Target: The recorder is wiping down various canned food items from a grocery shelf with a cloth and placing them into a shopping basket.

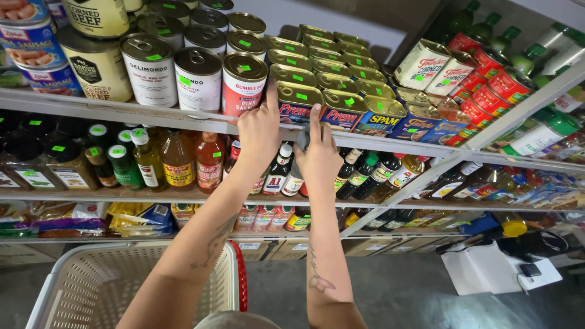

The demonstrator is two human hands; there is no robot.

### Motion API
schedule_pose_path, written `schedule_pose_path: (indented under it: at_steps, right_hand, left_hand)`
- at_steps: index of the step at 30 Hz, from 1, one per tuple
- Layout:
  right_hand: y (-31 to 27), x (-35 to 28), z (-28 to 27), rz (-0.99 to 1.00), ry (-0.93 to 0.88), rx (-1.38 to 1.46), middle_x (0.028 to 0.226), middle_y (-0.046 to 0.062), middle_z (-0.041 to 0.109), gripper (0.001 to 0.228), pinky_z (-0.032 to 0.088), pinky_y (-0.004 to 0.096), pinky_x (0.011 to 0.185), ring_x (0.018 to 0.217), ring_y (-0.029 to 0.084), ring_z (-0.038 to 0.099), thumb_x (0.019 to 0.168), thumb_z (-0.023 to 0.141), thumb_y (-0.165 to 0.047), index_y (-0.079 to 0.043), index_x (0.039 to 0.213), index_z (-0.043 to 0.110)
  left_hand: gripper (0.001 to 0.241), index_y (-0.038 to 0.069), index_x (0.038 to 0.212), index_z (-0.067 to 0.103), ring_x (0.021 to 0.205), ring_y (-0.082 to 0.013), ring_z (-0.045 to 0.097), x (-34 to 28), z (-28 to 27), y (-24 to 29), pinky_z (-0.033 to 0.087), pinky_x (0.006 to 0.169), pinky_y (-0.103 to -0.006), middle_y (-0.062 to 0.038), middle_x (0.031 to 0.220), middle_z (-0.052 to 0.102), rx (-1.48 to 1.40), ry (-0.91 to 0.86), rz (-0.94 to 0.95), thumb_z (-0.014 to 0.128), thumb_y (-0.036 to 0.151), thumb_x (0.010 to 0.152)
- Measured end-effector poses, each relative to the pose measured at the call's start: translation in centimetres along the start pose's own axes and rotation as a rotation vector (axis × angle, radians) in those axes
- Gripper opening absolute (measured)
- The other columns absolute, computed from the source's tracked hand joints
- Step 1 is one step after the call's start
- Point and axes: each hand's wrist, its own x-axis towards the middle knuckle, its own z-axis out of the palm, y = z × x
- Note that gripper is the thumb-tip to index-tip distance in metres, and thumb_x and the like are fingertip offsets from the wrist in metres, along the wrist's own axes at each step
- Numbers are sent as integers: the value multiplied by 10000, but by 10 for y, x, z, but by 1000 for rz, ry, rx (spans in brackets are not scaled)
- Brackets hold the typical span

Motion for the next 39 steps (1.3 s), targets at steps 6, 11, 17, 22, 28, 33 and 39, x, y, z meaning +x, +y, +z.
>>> schedule_pose_path:
  at_steps: [6, 11, 17, 22, 28, 33, 39]
  right_hand:
    - [2, 5, -8, -50, -33, -43, 1224, 103, 622, 1118, 619, 562, 731, 1007, 361, 716, 757, 880, -322, -286, 1632, 185]
    - [-6, 3, -24, -10, -162, 44, 1300, 158, 612, 1202, 599, 604, 775, 1013, 436, 715, 798, 854, -279, -302, 1646, 3]
    - [-12, -2, -32, -26, -159, 52, 1265, 181, 634, 1156, 611, 571, 748, 993, 435, 722, 809, 855, -257, -283, 1647, 59]
    - [-9, 1, -26, -26, -160, 2, 1264, 157, 625, 1141, 606, 574, 751, 989, 425, 720, 800, 855, -319, -309, 1643, 86]
    - [-15, 2, -35, -16, -170, 3, 1230, 149, 638, 1124, 613, 556, 727, 959, 401, 728, 803, 856, -295, -307, 1644, 110]
    - [-18, 3, -38, -27, -157, -7, 1197, 152, 653, 1115, 619, 544, 688, 928, 389, 736, 794, 862, -278, -291, 1643, 139]
    - [-20, 4, -39, -30, -144, -25, 1197, 163, 654, 1114, 620, 547, 671, 930, 391, 736, 785, 865, -274, -272, 1643, 154]
  left_hand:
    - [1299, 90, 1501, 419, 577, -101, 700, 2, -6, -1, 579, 602, -277, 54, 676, 711, 10, -168, 16, 903, 657, 437]
    - [1323, 61, 1569, 306, 784, -154, 767, 3, -22, -9, 614, 748, -302, -32, 901, 779, -154, -206, 50, 972, 498, 513]
    - [1023, 76, 1576, 356, 1097, -327, 696, -4, -55, -26, 545, 900, -385, -166, 1452, 541, -531, -133, 140, 737, 98, 627]
    - [1107, 71, 1578, 392, 1018, -263, 688, -13, -31, -25, 499, 886, -320, -137, 1467, 544, -414, -20, 190, 728, 134, 526]
    - [1121, 69, 1563, 418, 938, -260, 688, -15, -20, -25, 492, 834, -327, -131, 1358, 628, -389, -7, 189, 748, 149, 495]
    - [1081, 48, 1531, 456, 900, -273, 692, -13, -20, -26, 494, 827, -340, -147, 1255, 681, -393, -2, 191, 746, 144, 493]
    - [1075, 62, 1538, 451, 878, -260, 694, -12, -19, -24, 493, 807, -337, -119, 1163, 709, -376, 0, 189, 724, 182, 505]
